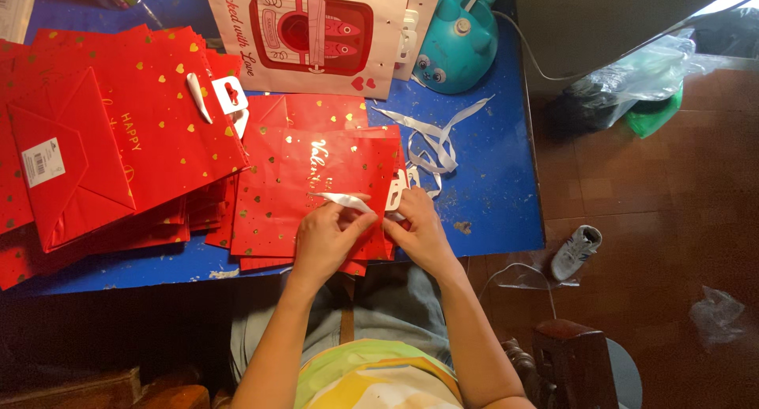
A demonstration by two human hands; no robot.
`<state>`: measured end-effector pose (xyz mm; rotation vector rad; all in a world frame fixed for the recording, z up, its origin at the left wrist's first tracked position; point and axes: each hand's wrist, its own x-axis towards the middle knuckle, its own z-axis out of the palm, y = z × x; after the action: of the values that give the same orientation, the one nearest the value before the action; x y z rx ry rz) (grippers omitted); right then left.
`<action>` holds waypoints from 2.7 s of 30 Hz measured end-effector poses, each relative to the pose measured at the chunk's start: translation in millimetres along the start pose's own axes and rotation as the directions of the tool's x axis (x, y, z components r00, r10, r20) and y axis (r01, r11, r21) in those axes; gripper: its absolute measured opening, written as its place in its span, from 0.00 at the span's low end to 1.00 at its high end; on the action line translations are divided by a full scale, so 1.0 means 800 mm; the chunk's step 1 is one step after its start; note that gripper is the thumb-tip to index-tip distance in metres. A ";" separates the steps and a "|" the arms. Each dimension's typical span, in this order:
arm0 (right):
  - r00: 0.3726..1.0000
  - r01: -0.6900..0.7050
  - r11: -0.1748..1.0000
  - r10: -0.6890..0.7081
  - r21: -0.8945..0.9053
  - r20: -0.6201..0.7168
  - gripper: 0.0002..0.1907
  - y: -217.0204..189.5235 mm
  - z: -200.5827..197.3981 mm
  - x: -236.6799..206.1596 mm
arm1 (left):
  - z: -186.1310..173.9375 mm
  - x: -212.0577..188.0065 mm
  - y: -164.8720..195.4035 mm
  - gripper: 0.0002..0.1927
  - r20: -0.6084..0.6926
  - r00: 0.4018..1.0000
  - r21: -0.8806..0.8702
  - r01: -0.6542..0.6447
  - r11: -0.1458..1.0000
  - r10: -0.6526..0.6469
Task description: The person sits at a table with a stack of red Valentine's Day gift bags and attaches white ribbon handles to them. They thread a ribbon end through the punched holes on each side of a bag, tie the ends into knots, and set the finished bag on the stack, repeating the process bag by bag.
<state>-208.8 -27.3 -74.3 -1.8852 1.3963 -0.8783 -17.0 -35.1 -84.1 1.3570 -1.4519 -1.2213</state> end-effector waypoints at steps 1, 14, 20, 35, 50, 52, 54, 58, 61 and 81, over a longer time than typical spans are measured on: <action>1.000 -0.005 1.000 0.005 0.003 0.001 0.15 0.001 0.000 -0.001 | 0.000 0.000 0.001 0.14 0.014 1.000 0.063 -0.003 0.998 0.002; 0.981 0.108 0.986 -0.127 -0.130 -0.150 0.10 0.014 0.020 -0.010 | 0.005 0.003 -0.010 0.12 -0.065 0.993 -0.101 0.093 0.991 -0.100; 0.976 0.130 0.982 -0.151 -0.135 -0.157 0.09 0.008 0.019 -0.009 | 0.005 0.000 -0.003 0.11 -0.005 1.000 0.126 -0.003 0.992 0.004; 0.974 0.137 0.986 -0.151 -0.094 -0.171 0.07 0.002 0.015 -0.008 | 0.004 -0.001 -0.006 0.13 -0.020 0.999 0.132 -0.034 0.991 0.037; 0.973 0.140 0.985 -0.156 -0.100 -0.171 0.09 0.001 0.014 -0.008 | 0.005 -0.003 0.004 0.09 -0.071 0.997 0.063 0.010 0.998 -0.006; 0.970 0.151 0.981 -0.170 -0.121 -0.172 0.09 0.001 0.015 -0.007 | 0.005 -0.002 0.005 0.12 -0.053 0.998 0.323 -0.027 0.946 0.046; 0.970 0.148 0.983 -0.166 -0.108 -0.179 0.08 0.002 0.016 -0.008 | 0.006 -0.003 0.002 0.10 -0.071 0.997 0.182 0.027 0.983 -0.014; 0.973 0.136 0.984 -0.154 -0.113 -0.174 0.08 0.005 0.016 -0.008 | 0.010 -0.004 -0.014 0.09 -0.069 0.997 -0.249 -0.057 0.967 0.041; 0.973 0.134 0.985 -0.151 -0.105 -0.176 0.08 0.007 0.018 -0.009 | 0.010 0.001 -0.026 0.09 -0.043 0.998 -0.344 0.023 0.939 -0.041; 0.965 -0.036 0.999 0.042 0.028 -0.260 0.19 0.007 0.022 -0.008 | -0.028 -0.029 0.046 0.04 0.189 0.966 -0.716 0.013 0.698 0.176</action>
<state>-199.0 -21.2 -90.2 -1.7666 1.5646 -1.1506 -1.1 -16.5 -41.5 0.6051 -0.9804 -1.7002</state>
